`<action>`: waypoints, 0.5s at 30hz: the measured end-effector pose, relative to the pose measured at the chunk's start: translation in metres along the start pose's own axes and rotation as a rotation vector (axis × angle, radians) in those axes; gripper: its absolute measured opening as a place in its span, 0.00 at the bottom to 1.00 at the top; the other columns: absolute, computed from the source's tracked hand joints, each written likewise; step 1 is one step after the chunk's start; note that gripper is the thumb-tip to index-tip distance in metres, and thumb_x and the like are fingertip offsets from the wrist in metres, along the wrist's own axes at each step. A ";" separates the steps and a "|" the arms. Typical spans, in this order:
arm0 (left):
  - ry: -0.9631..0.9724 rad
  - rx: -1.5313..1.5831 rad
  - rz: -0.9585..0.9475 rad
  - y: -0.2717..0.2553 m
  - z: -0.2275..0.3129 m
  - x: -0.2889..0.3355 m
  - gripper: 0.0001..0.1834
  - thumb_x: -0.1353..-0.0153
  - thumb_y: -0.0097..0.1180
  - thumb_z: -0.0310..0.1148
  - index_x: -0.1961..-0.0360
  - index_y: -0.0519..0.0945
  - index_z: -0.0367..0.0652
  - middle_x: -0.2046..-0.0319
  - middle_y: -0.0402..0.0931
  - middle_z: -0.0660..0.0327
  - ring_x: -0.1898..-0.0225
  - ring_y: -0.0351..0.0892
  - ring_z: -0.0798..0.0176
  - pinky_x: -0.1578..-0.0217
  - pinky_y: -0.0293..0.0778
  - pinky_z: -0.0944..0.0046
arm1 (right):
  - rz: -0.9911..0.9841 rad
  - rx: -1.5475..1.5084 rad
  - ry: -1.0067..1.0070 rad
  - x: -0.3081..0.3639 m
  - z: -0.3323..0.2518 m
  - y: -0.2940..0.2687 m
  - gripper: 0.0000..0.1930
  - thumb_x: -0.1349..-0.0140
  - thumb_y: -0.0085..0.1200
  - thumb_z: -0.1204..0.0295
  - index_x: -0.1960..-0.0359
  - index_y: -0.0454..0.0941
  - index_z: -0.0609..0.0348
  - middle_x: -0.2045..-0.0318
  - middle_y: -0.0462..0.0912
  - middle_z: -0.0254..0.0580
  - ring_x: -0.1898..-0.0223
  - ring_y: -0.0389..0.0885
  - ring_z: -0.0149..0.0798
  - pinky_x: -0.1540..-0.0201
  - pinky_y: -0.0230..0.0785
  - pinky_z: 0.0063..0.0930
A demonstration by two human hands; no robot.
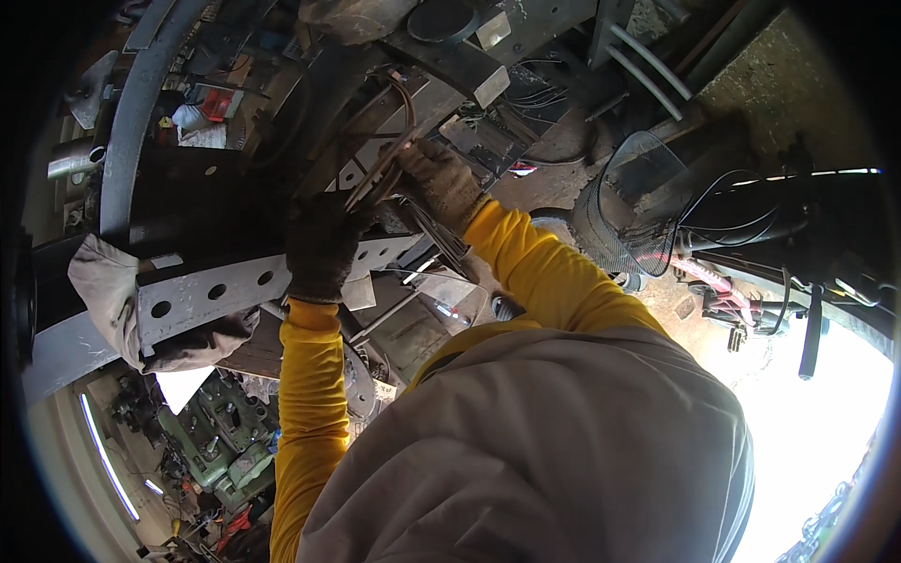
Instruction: The person assembles a metal structure by hand using thin metal rods and a metal frame on a workbench.
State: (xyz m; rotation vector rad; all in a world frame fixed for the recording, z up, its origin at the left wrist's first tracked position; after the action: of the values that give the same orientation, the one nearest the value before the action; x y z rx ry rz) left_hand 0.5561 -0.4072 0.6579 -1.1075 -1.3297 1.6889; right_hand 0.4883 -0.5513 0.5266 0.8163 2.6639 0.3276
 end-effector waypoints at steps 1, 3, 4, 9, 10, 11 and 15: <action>-0.016 0.018 0.034 0.000 0.005 0.003 0.15 0.43 0.66 0.43 0.60 0.83 0.46 0.66 0.81 0.59 0.61 0.80 0.53 0.55 0.74 0.53 | -0.014 -0.185 0.233 0.000 -0.012 0.001 0.13 0.28 0.51 0.65 0.52 0.79 0.61 0.61 0.84 0.47 0.59 0.85 0.48 0.56 0.81 0.33; -0.053 0.026 0.098 -0.002 0.016 0.008 0.15 0.43 0.66 0.41 0.58 0.83 0.46 0.65 0.81 0.59 0.60 0.80 0.52 0.53 0.74 0.53 | -0.091 0.055 0.215 -0.001 -0.027 -0.005 0.13 0.29 0.50 0.65 0.52 0.79 0.59 0.61 0.84 0.47 0.59 0.85 0.48 0.57 0.80 0.34; -0.076 0.016 0.128 -0.001 0.022 0.009 0.15 0.43 0.66 0.41 0.57 0.84 0.46 0.64 0.81 0.59 0.60 0.81 0.52 0.55 0.75 0.53 | -0.146 0.475 -0.043 -0.006 -0.037 -0.011 0.13 0.30 0.50 0.65 0.52 0.80 0.58 0.61 0.84 0.47 0.58 0.85 0.49 0.57 0.80 0.34; -0.078 -0.093 0.148 0.009 0.030 0.020 0.15 0.42 0.65 0.38 0.54 0.84 0.48 0.65 0.81 0.58 0.63 0.81 0.53 0.62 0.78 0.56 | -0.127 1.007 -0.338 -0.009 -0.043 -0.007 0.12 0.31 0.49 0.66 0.52 0.81 0.54 0.61 0.85 0.46 0.59 0.86 0.49 0.57 0.80 0.38; -0.065 -0.077 0.162 0.012 0.029 0.020 0.15 0.42 0.65 0.37 0.54 0.84 0.48 0.65 0.81 0.59 0.63 0.81 0.53 0.63 0.78 0.56 | -0.161 0.944 -0.218 -0.012 -0.039 -0.008 0.12 0.31 0.49 0.66 0.52 0.81 0.53 0.61 0.85 0.47 0.60 0.86 0.49 0.57 0.80 0.38; -0.052 -0.062 0.175 0.013 0.028 0.021 0.15 0.42 0.65 0.37 0.54 0.84 0.48 0.65 0.81 0.59 0.64 0.81 0.54 0.63 0.78 0.56 | -0.159 0.941 -0.224 -0.012 -0.040 -0.008 0.12 0.32 0.50 0.66 0.52 0.81 0.53 0.62 0.86 0.47 0.60 0.86 0.49 0.58 0.79 0.38; -0.012 -0.065 0.183 0.014 0.036 0.023 0.14 0.42 0.65 0.36 0.54 0.84 0.49 0.65 0.81 0.59 0.64 0.81 0.53 0.64 0.78 0.56 | -0.093 1.054 -0.447 -0.003 -0.059 -0.006 0.12 0.33 0.52 0.65 0.53 0.82 0.53 0.64 0.86 0.47 0.63 0.86 0.48 0.59 0.79 0.37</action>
State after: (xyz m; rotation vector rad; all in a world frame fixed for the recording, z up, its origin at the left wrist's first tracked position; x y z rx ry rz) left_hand 0.5141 -0.4031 0.6439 -1.2917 -1.3337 1.7960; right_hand 0.4653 -0.5647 0.5797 0.8592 2.2933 -1.2239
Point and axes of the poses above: each hand's wrist, its own x-axis away from the middle knuckle, its own y-axis out of the palm, z = x × y, the point moved 5 cm from there along -x, towards the middle knuckle
